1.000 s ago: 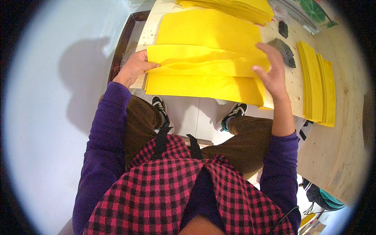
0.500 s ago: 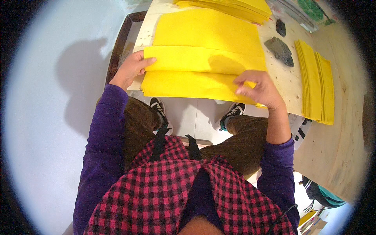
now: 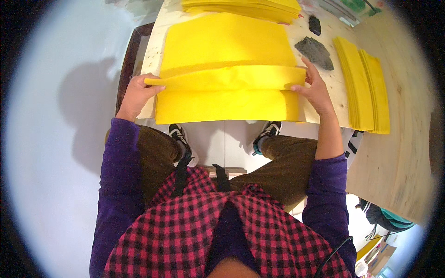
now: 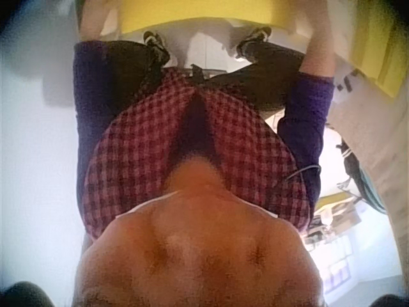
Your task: The person folds multiple yellow sheets on a wooden workbench, aligning edges and pressing creases with both hands. They repeatedly pick up, fold, and stack the sheets, occasionally smoothing the folds before moving to the next sheet.
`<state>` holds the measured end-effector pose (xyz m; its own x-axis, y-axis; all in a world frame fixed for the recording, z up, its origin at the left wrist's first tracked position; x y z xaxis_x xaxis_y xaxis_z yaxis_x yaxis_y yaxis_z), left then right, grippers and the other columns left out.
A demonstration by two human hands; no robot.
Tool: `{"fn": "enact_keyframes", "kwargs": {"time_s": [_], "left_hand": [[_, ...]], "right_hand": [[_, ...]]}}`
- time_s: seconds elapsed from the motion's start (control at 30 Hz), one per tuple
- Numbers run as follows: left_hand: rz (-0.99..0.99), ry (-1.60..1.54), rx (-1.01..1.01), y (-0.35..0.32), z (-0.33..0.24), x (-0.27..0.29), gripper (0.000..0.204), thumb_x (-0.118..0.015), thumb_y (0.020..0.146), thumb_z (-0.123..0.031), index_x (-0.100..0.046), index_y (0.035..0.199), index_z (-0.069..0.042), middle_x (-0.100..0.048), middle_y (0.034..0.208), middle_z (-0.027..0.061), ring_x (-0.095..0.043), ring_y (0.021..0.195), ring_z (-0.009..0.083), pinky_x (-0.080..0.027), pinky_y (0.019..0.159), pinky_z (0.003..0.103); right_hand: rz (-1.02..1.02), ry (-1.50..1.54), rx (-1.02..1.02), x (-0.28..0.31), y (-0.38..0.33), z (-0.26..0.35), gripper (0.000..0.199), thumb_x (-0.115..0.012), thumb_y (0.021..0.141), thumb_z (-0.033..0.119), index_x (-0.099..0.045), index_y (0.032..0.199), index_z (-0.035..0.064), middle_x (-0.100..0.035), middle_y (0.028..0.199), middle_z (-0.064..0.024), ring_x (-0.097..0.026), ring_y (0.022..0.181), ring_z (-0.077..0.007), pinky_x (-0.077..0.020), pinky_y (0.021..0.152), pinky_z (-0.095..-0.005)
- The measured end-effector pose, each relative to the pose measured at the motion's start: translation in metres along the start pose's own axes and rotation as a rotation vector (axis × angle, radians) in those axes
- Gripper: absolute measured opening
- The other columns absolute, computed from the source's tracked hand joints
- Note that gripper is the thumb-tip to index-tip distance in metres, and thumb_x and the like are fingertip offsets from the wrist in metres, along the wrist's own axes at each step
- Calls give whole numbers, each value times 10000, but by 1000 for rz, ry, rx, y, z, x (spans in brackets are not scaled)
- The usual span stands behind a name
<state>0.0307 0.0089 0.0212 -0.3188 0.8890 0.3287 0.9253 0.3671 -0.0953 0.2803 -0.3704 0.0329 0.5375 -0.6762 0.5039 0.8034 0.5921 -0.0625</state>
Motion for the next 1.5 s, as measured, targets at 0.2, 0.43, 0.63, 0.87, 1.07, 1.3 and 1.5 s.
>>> {"fn": "enact_keyframes", "kwargs": {"time_s": [0.2, 0.43, 0.63, 0.87, 1.07, 1.3, 1.5], "left_hand": [[20, 133, -157, -4, -10, -3, 196, -643, 744, 106, -709, 853, -43, -667, 948, 60, -603, 889, 149, -461, 873, 268], [21, 157, -310, -7, -17, -6, 320, -664, 726, 88, -695, 997, -81, -658, 1114, 57, -554, 1098, 187, -407, 995, 304], [18, 248, -264, -9, -18, -15, 550, -741, 763, -84, -566, 1281, -140, -528, 1335, 74, -475, 1238, 212, -322, 1085, 319], [-32, 252, -191, -11, -14, -15, 699, -748, 778, -169, -430, 1398, -113, -432, 1431, 93, -371, 1338, 205, -265, 1114, 340], [6, 242, -150, -10, -9, -14, 670, -738, 782, -141, -446, 1386, -117, -438, 1426, 104, -393, 1324, 214, -288, 1101, 332], [17, 345, -358, -12, -9, -16, 480, -700, 788, -62, -590, 1251, -121, -481, 1390, 114, -403, 1324, 249, -305, 1095, 329], [63, 473, -539, -11, -9, -16, 344, -659, 790, -18, -676, 1123, -102, -576, 1289, 101, -460, 1279, 265, -332, 1083, 353]], "right_hand": [[-4, -233, 254, -1, -12, 9, 755, -805, 628, 92, -505, 1319, 140, -536, 1320, -68, -448, 1271, -251, -327, 1086, -367], [47, -356, 331, -10, -24, 4, 793, -802, 617, 58, -481, 1336, 149, -402, 1444, -98, -365, 1342, -277, -281, 1121, -366], [-2, -229, 280, -18, -31, -4, 941, -783, 633, 59, -310, 1443, 129, -287, 1508, -149, -279, 1393, -282, -244, 1139, -358], [35, -209, 223, -21, -33, -4, 990, -768, 651, 45, -220, 1474, 81, -312, 1493, -157, -314, 1376, -264, -252, 1128, -349], [1, -150, 190, -27, -34, -3, 968, -753, 664, 38, -229, 1475, 97, -345, 1476, -167, -338, 1364, -283, -278, 1113, -348], [-49, -330, 331, -18, -36, -3, 618, -716, 687, -10, -568, 1264, 155, -404, 1450, -129, -315, 1383, -256, -259, 1128, -385], [20, -271, 385, -15, -27, -8, 363, -680, 712, -27, -694, 1028, 150, -658, 1155, -55, -474, 1274, -262, -199, 1143, -467]]}}
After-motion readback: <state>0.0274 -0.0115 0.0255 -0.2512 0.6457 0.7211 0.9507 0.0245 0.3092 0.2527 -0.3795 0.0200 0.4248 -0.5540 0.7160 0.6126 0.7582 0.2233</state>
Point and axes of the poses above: each hand's wrist, its own y-axis towards the middle knuckle, its own x-axis out of the back of the hand, z = x × y, the point moved 6 cm from there along y, towards the middle knuckle
